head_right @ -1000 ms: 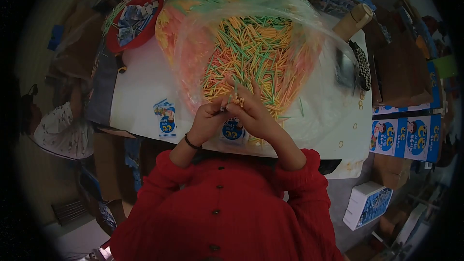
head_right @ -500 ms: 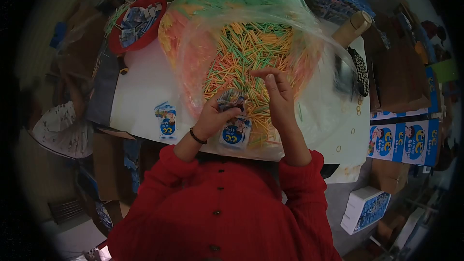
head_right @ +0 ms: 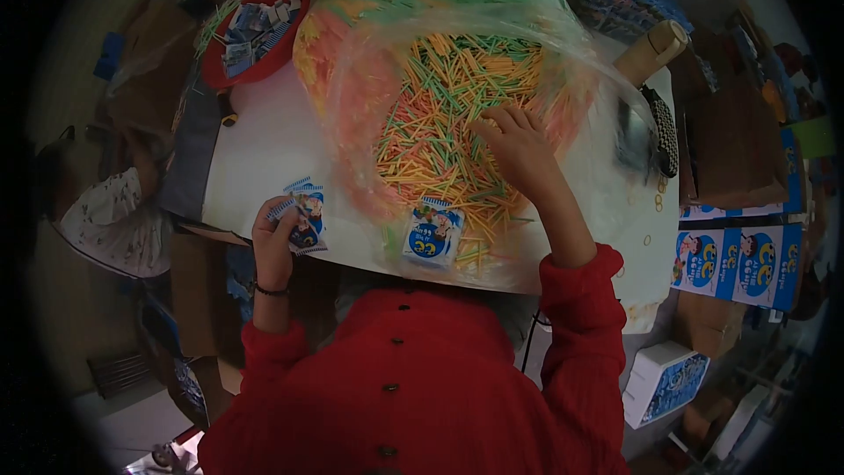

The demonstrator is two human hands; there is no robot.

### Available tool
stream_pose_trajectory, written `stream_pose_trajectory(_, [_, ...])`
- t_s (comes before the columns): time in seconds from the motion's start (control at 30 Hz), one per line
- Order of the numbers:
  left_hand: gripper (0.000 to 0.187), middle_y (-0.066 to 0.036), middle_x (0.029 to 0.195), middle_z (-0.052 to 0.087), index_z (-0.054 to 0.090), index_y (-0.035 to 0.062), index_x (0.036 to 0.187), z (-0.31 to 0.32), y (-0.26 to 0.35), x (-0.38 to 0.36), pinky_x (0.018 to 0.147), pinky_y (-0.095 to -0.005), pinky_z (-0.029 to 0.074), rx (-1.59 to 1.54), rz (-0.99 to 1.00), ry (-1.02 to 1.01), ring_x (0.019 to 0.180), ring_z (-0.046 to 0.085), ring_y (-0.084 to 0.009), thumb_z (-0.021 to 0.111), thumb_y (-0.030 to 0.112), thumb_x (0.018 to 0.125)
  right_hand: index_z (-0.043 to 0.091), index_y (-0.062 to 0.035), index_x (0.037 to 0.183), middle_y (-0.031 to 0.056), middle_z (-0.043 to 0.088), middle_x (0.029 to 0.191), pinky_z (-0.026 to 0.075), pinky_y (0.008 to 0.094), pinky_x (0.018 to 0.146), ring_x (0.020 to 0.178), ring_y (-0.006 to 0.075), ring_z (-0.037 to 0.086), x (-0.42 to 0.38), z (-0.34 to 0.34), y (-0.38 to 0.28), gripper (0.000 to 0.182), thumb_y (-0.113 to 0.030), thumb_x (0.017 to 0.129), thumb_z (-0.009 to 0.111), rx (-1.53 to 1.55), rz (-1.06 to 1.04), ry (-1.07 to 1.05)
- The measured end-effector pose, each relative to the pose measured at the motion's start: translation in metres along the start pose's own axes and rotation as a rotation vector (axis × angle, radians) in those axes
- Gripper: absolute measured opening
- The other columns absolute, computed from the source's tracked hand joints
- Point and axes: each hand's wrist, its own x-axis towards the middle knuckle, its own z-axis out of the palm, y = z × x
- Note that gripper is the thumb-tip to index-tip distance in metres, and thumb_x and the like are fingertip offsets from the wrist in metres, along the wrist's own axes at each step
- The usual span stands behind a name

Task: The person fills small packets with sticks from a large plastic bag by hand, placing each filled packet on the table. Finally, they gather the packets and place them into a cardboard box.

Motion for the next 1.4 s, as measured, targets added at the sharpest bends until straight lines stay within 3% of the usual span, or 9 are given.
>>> stream_pose_trajectory(0.13, [0.030,-0.009,0.091,0.063,0.056,0.0010,0.114,-0.019,-0.029,0.024,0.070,-0.0263,0.051,0.318,0.051,0.069,0.073,0.060,-0.0138,0.065,0.004,0.086,0.058,-0.0080,0.115,0.0085,0.052,0.123,0.036,0.0378,0.103,0.116,0.0279,0.049,0.019,0.023,0.009,0.039,-0.004,0.077,0.056,-0.214,-0.182,-0.035])
stream_pose_trajectory(0.3, [0.036,-0.010,0.100,0.056,0.062,0.0048,0.110,-0.005,-0.029,0.037,0.089,-0.0409,0.039,1.135,0.662,0.291,0.092,0.052,-0.0278,0.072,0.012,0.076,0.057,-0.0046,0.112,0.0097,0.054,0.120,0.041,0.0375,0.100,0.114,0.0288,0.050,0.019,0.041,0.027,0.034,-0.004,0.078,0.054,-0.201,-0.225,-0.089])
stream_pose_trajectory(0.43, [0.033,-0.008,0.099,0.056,0.064,0.0074,0.104,0.044,-0.003,0.014,0.093,-0.0425,0.032,1.156,0.802,0.338,0.097,0.050,-0.0308,0.074,0.019,0.074,0.055,-0.0031,0.105,0.0115,0.058,0.108,0.046,0.0362,0.089,0.105,0.0284,0.056,0.008,0.040,0.028,0.024,-0.001,0.081,0.055,0.105,-0.054,0.061])
stream_pose_trajectory(0.57, [0.027,-0.007,0.090,0.055,0.061,0.0099,0.085,0.099,-0.009,-0.007,0.080,-0.0394,0.034,1.128,0.818,-0.232,0.091,0.050,-0.0255,0.075,0.030,0.073,0.053,-0.0031,0.103,0.0080,0.060,0.094,0.047,0.0322,0.078,0.090,0.0203,0.061,0.002,0.036,0.000,0.010,-0.004,0.093,0.052,0.792,0.300,0.351])
stream_pose_trajectory(0.7, [0.030,-0.006,0.085,0.054,0.059,0.0095,0.081,0.133,-0.032,-0.006,0.078,-0.0391,0.034,1.139,0.812,-0.312,0.088,0.050,-0.0255,0.074,0.035,0.073,0.054,-0.0032,0.107,0.0056,0.061,0.090,0.047,0.0287,0.075,0.083,0.0143,0.060,-0.016,0.058,-0.009,0.012,-0.008,0.098,0.048,0.745,0.353,0.314])
stream_pose_trajectory(0.9, [0.029,-0.006,0.082,0.052,0.057,0.0086,0.081,0.134,-0.042,-0.001,0.077,-0.0376,0.033,1.074,0.555,-0.363,0.087,0.049,-0.0247,0.073,0.031,0.074,0.055,-0.0024,0.116,0.0059,0.063,0.096,0.047,0.0268,0.080,0.089,0.0129,0.059,-0.020,0.063,-0.010,0.020,-0.009,0.097,0.051,1.018,0.539,0.269])
stream_pose_trajectory(1.1, [0.021,-0.006,0.087,0.060,0.055,0.0062,0.091,0.135,-0.041,0.002,0.078,-0.0368,0.040,0.833,0.623,-0.351,0.082,0.057,-0.0228,0.070,0.017,0.082,0.049,-0.0014,0.121,0.0087,0.060,0.102,0.049,0.0341,0.088,0.101,0.0215,0.059,-0.014,0.057,0.000,0.025,-0.015,0.101,0.044,1.900,0.758,0.508])
stream_pose_trajectory(1.17, [0.010,-0.003,0.095,0.064,0.058,0.0047,0.097,0.151,-0.036,-0.001,0.076,-0.0304,0.050,-0.087,0.094,-0.297,0.086,0.064,-0.0164,0.062,0.011,0.092,0.046,-0.0005,0.122,0.0093,0.057,0.108,0.050,0.0372,0.090,0.104,0.0222,0.058,-0.004,0.038,-0.017,0.027,-0.017,0.101,0.042,2.077,1.064,0.528])
stream_pose_trajectory(1.4, [0.020,-0.005,0.104,0.066,0.058,0.0031,0.114,0.153,-0.022,0.021,0.080,-0.0278,0.054,-0.564,-0.418,-0.414,0.094,0.064,-0.0127,0.054,0.013,0.097,0.048,-0.0008,0.117,0.0096,0.057,0.110,0.049,0.0381,0.094,0.107,0.0223,0.057,-0.013,0.028,-0.038,0.023,-0.018,0.101,0.043,2.076,0.900,0.458])
